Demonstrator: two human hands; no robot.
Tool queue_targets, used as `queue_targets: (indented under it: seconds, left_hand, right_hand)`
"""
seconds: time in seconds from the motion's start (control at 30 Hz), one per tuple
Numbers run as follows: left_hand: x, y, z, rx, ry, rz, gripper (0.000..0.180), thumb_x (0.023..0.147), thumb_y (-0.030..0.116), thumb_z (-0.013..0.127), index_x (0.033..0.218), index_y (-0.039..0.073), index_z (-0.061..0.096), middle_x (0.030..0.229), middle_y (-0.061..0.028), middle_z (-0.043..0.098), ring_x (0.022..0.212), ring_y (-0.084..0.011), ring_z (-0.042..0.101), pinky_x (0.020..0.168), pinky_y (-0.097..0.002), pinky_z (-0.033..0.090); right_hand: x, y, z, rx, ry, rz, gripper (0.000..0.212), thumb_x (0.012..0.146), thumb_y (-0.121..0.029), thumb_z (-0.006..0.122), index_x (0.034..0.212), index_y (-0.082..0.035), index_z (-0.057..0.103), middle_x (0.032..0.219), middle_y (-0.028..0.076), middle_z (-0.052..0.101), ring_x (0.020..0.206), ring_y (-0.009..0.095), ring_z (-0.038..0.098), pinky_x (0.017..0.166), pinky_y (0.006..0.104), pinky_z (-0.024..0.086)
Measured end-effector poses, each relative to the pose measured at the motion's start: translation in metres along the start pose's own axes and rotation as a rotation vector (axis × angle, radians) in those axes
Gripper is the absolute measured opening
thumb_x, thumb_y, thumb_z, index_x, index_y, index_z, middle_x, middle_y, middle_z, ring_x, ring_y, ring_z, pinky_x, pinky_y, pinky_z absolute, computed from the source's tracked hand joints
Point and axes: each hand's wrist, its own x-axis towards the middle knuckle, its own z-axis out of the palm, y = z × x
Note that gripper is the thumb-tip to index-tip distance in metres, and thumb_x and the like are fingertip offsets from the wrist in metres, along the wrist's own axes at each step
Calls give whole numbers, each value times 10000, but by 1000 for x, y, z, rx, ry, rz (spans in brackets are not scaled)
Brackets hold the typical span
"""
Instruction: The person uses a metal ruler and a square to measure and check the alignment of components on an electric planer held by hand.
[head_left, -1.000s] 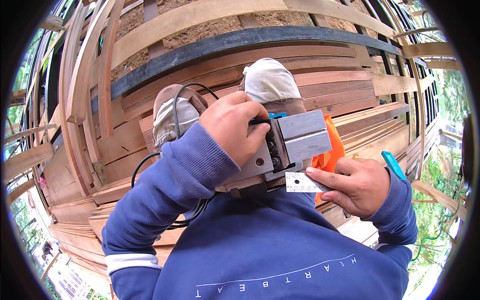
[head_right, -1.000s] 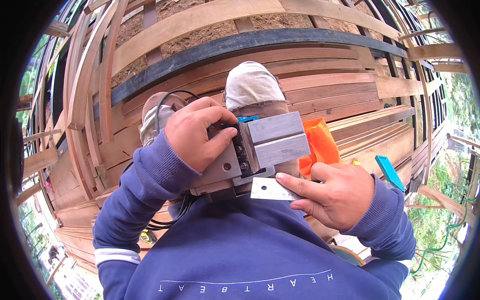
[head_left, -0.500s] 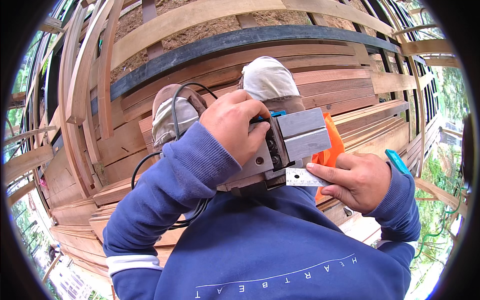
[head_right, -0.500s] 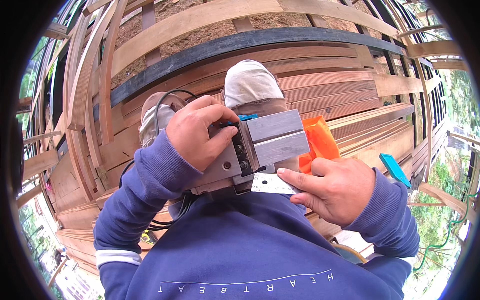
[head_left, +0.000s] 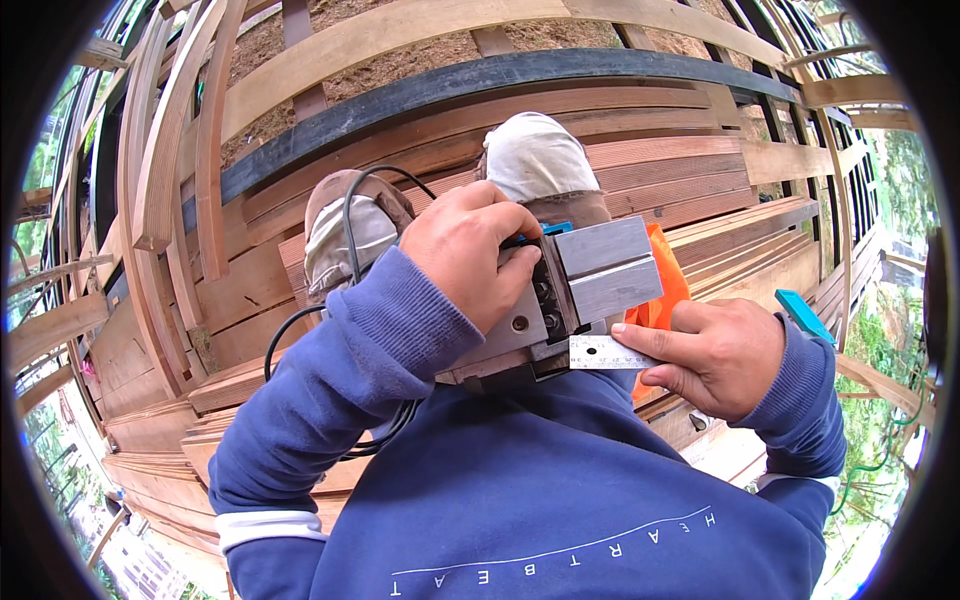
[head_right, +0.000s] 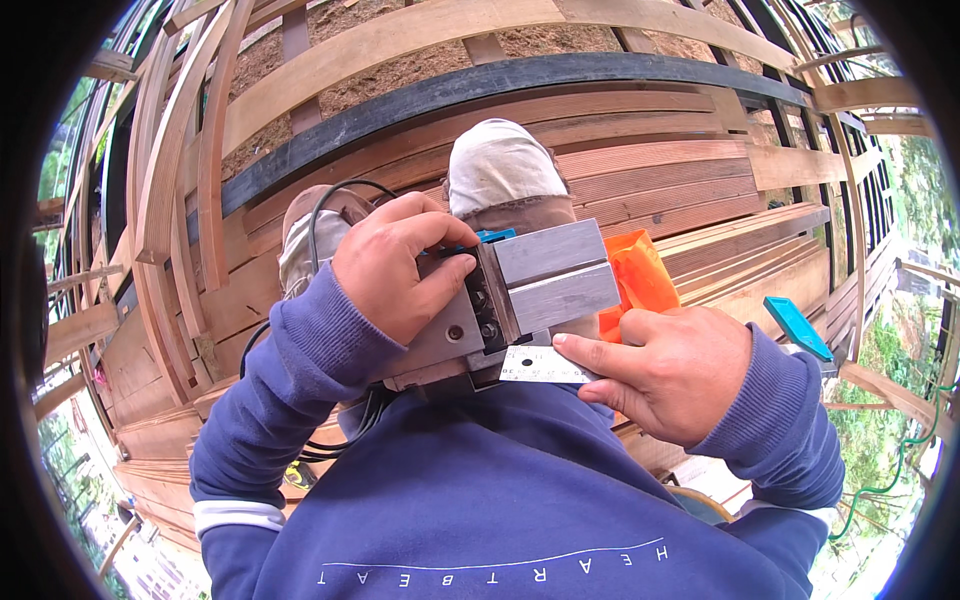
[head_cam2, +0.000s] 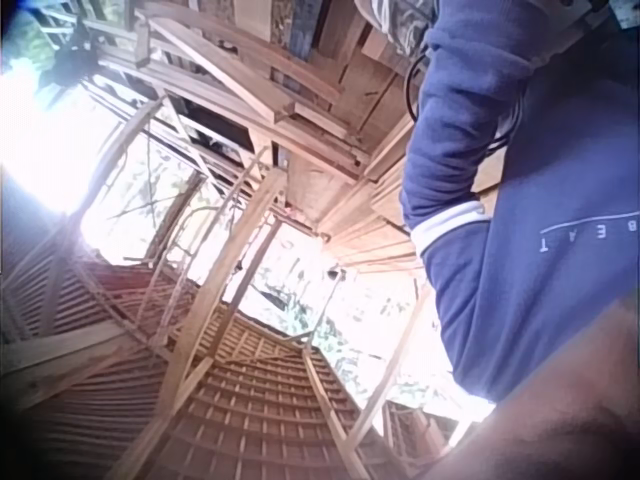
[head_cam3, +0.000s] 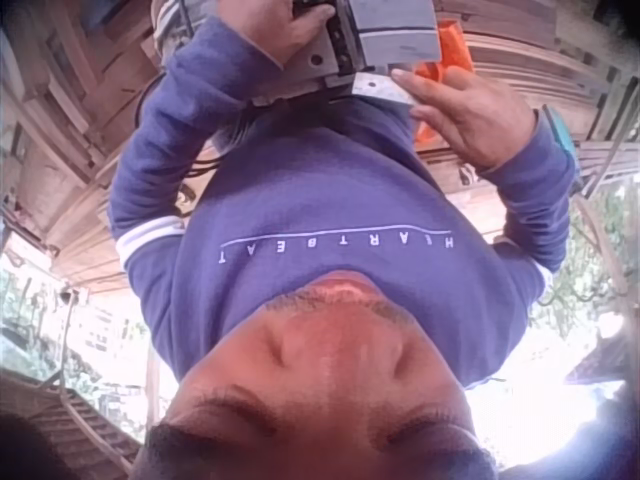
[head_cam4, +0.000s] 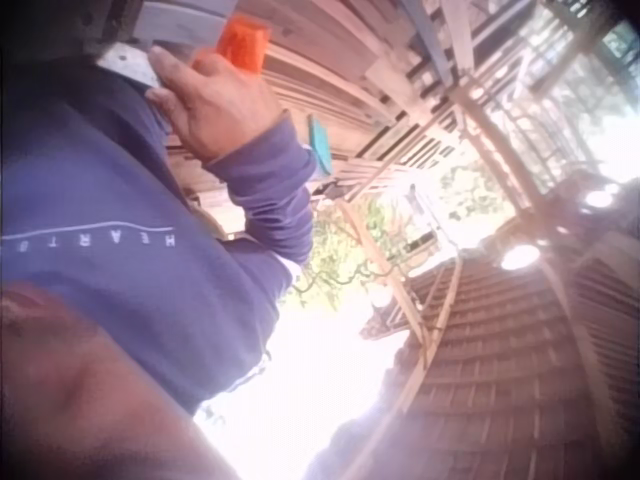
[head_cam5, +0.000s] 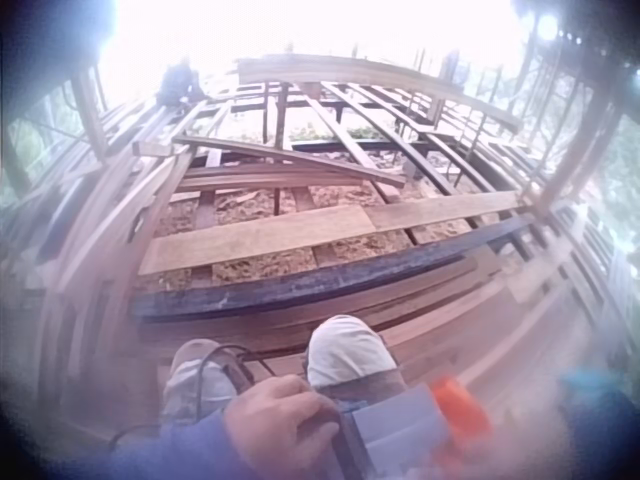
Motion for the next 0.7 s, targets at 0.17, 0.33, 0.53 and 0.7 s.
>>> queue_targets:
  seconds: [0.17, 0.33, 0.53, 0.7]
  left_hand:
    - [1, 1, 0, 4, -4, -3, 198, 864, 128, 730, 1028, 22, 760, 993, -133, 678, 961, -300, 682, 874, -383, 555]
    - [0, 1, 0, -1, 1, -3, 195, 863, 124, 728, 1027, 23, 760, 1004, -133, 681, 963, -299, 687, 874, -378, 559]
    - [0, 1, 0, -14, 2, -4, 190, 860, 119, 731, 1025, 31, 764, 1021, -131, 688, 968, -300, 691, 872, -380, 558]
    - [0, 0, 1, -7, 22, 14, 186, 858, 116, 735, 1020, 30, 766, 1020, -130, 690, 968, -307, 689, 870, -385, 554]
  right_hand:
    - [1, -1, -2, -7, -7, 2, 393, 986, -382, 660, 1318, -173, 678, 832, 97, 635, 701, 298, 683, 615, 425, 540]
    - [1, -2, -2, -21, -2, -1, 391, 986, -378, 661, 1316, -170, 678, 813, 95, 625, 682, 294, 673, 600, 421, 532]
    - [-2, -1, 6, -30, 42, -11, 407, 977, -386, 674, 1318, -165, 678, 774, 78, 601, 649, 269, 655, 565, 407, 517]
    - [-2, -1, 8, -48, 64, -19, 411, 976, -389, 675, 1319, -165, 678, 760, 68, 584, 629, 258, 638, 555, 402, 507]
